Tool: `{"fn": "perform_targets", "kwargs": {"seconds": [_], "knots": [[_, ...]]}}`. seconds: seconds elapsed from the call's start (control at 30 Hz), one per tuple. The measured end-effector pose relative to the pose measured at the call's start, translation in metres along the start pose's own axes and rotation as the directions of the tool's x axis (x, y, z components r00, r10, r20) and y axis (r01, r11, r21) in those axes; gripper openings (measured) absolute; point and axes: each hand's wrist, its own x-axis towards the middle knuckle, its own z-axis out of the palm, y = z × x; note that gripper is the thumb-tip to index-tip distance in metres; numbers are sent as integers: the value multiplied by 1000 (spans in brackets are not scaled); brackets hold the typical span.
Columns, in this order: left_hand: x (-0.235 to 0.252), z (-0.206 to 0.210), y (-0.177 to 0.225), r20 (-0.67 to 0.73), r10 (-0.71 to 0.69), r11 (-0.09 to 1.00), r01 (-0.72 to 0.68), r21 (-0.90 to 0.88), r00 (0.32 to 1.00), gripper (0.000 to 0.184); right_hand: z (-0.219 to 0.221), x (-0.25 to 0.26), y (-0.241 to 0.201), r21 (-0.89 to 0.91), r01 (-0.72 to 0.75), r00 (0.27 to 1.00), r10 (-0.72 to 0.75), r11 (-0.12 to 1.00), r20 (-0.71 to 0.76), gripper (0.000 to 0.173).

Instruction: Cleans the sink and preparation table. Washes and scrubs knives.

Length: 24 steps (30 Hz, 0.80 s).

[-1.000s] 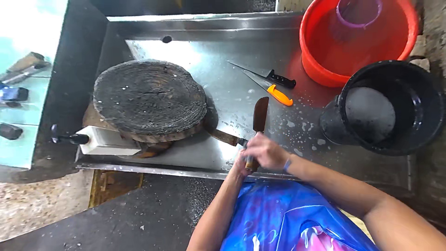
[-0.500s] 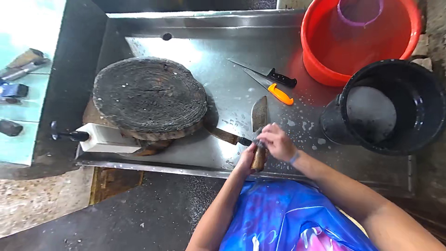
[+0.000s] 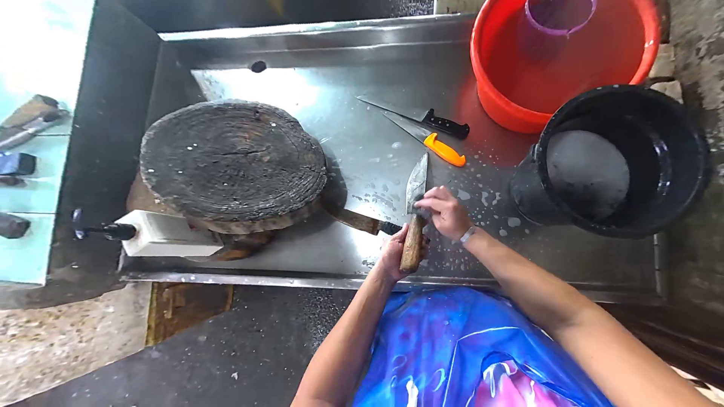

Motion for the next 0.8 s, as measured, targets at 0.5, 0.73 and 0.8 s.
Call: {"fn": "perform_targets", "kwargs": {"seconds": [0.5,0.73,0.8], "knots": [[-19,-15,23,330,160,760,98,-643,930,72,-44,13,-29,-91,-94,980,75,991,-186,18],[-33,-27,7,18,109,988,-106,-110,994,60,32,0,-47,113,202,952,-222,973,210,29],[-26,-32,3,55,69,989,-61,-137,996,62,30,18,-9,-3,116,973,-113,993,201,31]]}}
